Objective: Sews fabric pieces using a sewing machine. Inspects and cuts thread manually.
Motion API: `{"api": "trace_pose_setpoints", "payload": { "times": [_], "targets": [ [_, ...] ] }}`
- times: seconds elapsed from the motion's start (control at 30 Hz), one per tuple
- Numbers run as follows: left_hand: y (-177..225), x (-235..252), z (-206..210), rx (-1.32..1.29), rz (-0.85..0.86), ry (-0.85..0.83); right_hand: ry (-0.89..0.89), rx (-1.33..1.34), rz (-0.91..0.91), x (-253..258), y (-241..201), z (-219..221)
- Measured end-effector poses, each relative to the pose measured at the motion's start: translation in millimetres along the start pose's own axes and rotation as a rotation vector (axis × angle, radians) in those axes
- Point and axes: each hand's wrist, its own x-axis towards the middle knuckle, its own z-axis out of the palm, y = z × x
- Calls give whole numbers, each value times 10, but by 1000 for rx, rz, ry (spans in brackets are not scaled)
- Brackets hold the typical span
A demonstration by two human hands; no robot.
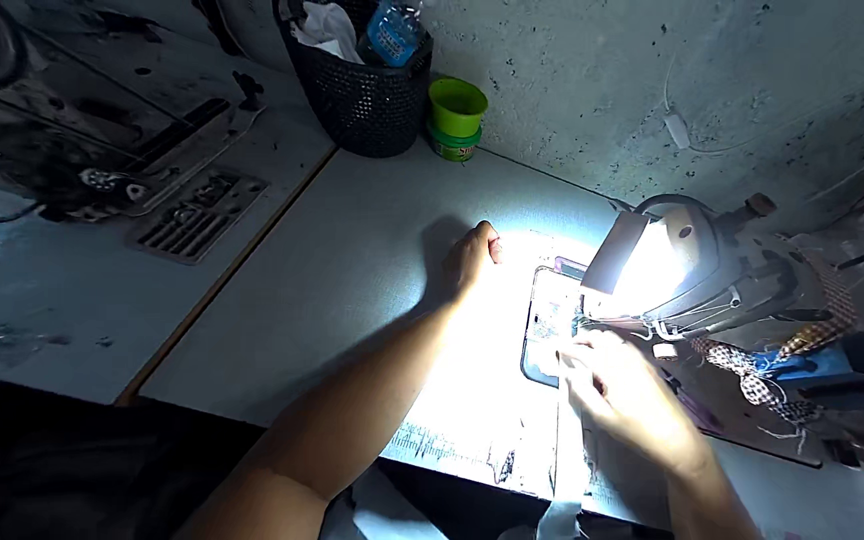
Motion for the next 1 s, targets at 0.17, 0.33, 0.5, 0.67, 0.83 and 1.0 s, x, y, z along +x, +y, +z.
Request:
{"api": "trace_pose_setpoints", "payload": {
  "times": [0.17, 0.33, 0.5, 0.67, 0.83, 1.0],
  "targets": [
    [-17, -69, 144, 2, 211, 100, 288, -108, 81, -477, -343, 523],
    [57, -152, 134, 29, 411, 96, 463, -34, 141, -795, -595, 723],
    [423, -618, -178, 84, 487, -256, 475, -15, 104, -943, -707, 712],
    [225, -1144, 98, 121, 926, -604, 454, -8, 51, -999, -723, 691],
    [34, -979, 116, 166, 996, -400, 529, 83, 137, -904, -672, 713],
    [-10, -722, 102, 330, 1024, -505, 396, -86, 257, -804, -599, 792]
  ]
}}
